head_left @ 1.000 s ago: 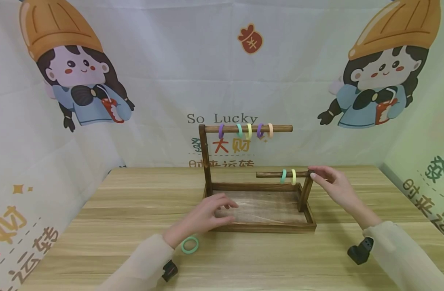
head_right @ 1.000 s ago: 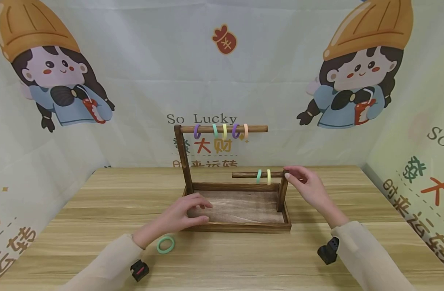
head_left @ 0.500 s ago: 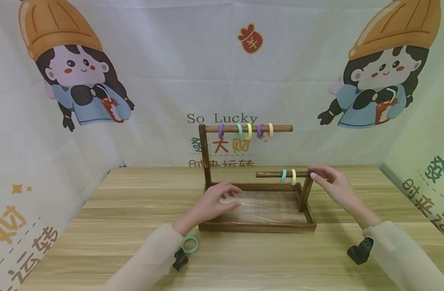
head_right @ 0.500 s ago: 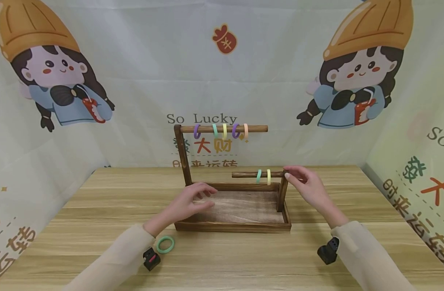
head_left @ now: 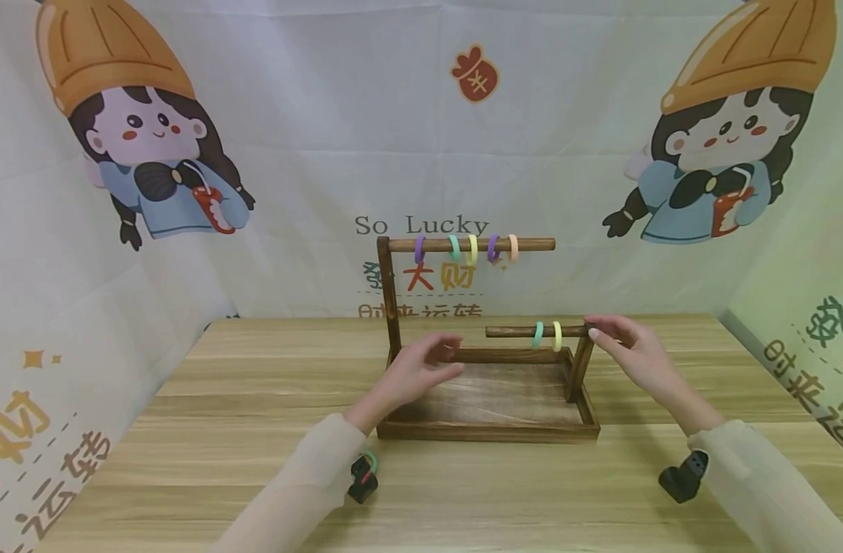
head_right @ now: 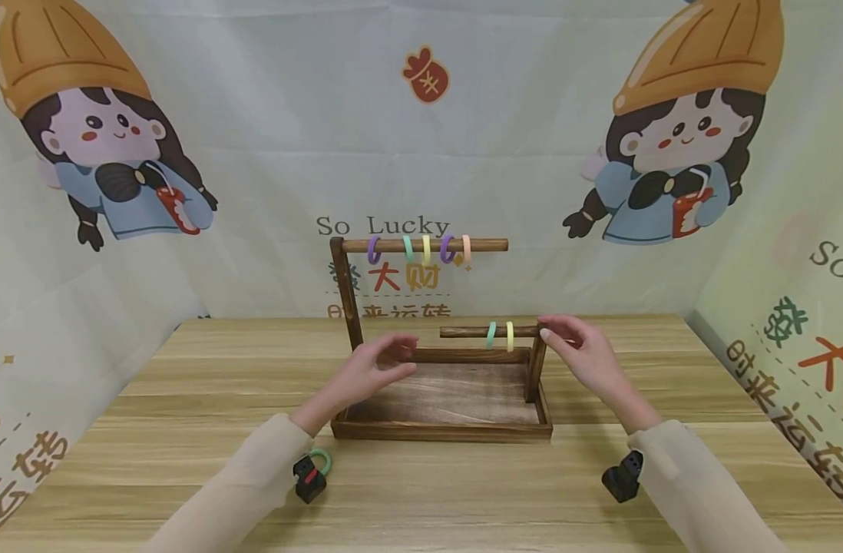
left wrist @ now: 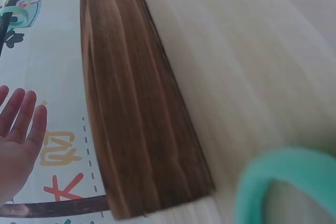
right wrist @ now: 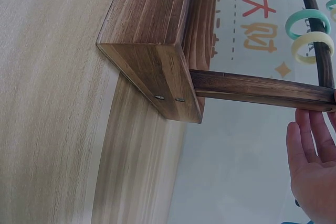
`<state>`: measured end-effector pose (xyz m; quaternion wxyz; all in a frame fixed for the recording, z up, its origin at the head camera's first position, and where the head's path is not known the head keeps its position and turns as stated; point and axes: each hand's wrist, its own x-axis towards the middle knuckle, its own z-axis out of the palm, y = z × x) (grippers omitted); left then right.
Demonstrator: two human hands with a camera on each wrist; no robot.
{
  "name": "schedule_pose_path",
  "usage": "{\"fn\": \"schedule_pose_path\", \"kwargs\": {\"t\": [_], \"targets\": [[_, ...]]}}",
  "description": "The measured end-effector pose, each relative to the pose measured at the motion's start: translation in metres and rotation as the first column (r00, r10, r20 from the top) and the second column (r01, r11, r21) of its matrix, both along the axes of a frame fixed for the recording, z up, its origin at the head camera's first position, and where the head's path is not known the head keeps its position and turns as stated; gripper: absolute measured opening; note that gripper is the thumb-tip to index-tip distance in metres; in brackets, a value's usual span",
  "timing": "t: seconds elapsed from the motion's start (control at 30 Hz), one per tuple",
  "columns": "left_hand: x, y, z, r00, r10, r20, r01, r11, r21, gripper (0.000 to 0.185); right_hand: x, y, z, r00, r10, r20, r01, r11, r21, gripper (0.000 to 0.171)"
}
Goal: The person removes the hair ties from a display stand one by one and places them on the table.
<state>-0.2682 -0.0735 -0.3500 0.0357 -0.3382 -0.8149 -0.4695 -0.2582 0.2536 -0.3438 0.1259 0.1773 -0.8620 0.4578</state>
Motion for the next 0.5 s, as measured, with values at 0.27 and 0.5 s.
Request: {"fn": "schedule_pose_path", "kwargs": {"t": [0.27, 0.5], "targets": [[-0.015, 0.015, -0.001, 0.995, -0.036, 0.097, 0.033, 0.999, 0.037, 0.046, 0.001, -0.001, 0.001, 1.0, 0.009, -0.007, -0.01, 1.0, -0.017, 0.038], [-0.023, 0.03, 0.001, 0.998, -0.019, 0.057, 0.019, 1.0, -0.005, 0.05, 0.002, -0.001, 0.001, 1.0, 0.016, -0.01, -0.016, 1.0, -0.027, 0.037]]}}
